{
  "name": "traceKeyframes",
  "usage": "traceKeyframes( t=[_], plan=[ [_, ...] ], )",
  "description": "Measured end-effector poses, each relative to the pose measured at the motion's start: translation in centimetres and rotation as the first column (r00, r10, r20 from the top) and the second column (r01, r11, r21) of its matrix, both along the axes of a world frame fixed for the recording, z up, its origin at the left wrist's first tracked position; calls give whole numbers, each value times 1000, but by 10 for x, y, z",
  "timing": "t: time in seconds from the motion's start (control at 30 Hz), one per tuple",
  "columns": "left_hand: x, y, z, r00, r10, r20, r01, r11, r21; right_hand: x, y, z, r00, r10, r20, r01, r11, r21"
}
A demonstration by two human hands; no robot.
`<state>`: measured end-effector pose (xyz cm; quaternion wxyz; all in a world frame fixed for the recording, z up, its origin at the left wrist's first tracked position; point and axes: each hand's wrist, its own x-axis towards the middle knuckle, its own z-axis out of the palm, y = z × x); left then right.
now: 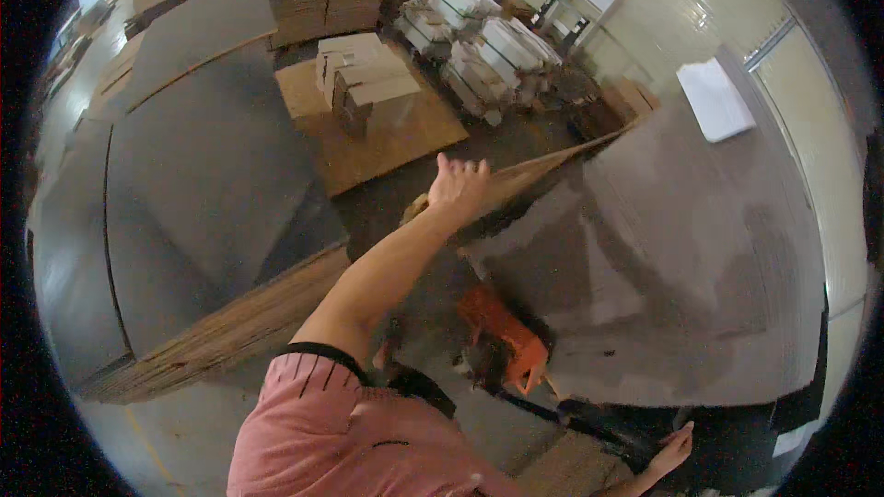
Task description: The person uses a pallet jack to move several stacks of wooden panels between different locations in a furniture manufacturing workshop.
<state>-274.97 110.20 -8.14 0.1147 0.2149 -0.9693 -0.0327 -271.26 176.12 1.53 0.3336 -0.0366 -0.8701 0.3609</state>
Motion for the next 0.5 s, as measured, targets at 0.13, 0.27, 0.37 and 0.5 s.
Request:
traceKeyframes(
  t=[0.13, 0.27, 0.37, 0.5],
  plan=[
    [-20, -96, 6, 993, 78, 93, -77, 997, -16, -88, -13, 6, 992, 48, 115, -35, 993, -117],
    [-44, -195, 14, 965, 248, 90, -251, 968, 25, -123, -10, 11, 980, -27, 197, 8, 995, 95],
    [-66, -254, 8, 913, 375, 162, -390, 918, 73, -116, -2, 10, 980, -177, 86, 168, 981, 102],
    [-93, -335, -26, 918, 389, 81, -390, 921, -9, -100, 0, 8, 950, -213, 230, 187, 974, 127]
  ],
)
